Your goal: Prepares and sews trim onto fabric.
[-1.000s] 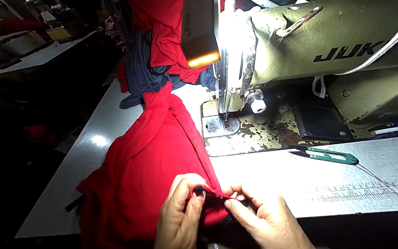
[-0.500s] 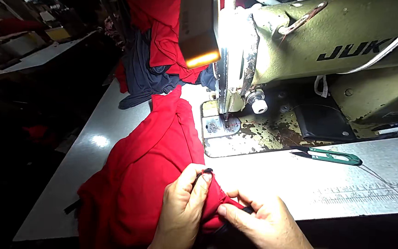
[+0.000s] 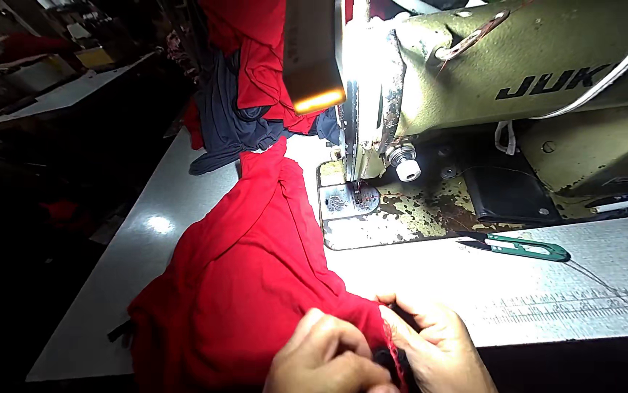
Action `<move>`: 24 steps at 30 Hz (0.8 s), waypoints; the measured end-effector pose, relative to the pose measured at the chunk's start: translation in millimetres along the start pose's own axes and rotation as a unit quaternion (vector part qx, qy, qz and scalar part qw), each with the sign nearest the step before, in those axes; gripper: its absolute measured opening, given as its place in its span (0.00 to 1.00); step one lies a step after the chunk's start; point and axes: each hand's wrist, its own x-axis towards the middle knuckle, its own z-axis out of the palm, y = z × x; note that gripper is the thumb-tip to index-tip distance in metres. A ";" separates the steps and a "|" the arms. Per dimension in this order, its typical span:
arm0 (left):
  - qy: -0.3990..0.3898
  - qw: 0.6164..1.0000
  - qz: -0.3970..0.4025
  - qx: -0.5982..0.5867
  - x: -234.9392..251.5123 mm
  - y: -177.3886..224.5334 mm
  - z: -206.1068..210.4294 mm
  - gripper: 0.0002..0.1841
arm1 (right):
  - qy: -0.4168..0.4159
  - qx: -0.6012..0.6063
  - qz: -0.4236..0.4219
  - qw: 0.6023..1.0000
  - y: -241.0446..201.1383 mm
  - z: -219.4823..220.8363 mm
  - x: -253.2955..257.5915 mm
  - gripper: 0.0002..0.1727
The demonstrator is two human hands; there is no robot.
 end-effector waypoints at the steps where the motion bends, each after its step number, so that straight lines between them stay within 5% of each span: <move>1: -0.010 1.000 0.004 -0.001 -0.4 0.1 0.0 0.10 | -0.001 0.002 -0.006 1.000 -0.2 -0.9 -1.2 0.08; 6: 0.071 0.997 0.025 0.030 23.5 -25.0 -13.8 0.13 | -0.010 0.012 -0.035 0.999 2.8 -2.3 -5.6 0.09; 12: -0.236 0.971 -0.005 -0.035 75.9 -47.2 -41.2 0.11 | 0.007 -0.008 -0.073 0.997 7.1 -1.6 -4.0 0.07; 15: -0.290 0.954 -0.002 -0.078 88.2 -48.2 -43.3 0.09 | 0.015 -0.073 -0.092 0.993 6.1 -5.6 -2.5 0.07; 24: -0.244 0.967 -0.021 -0.074 84.6 -52.4 -37.8 0.08 | 0.031 -0.241 -0.177 0.954 13.6 -10.0 4.8 0.09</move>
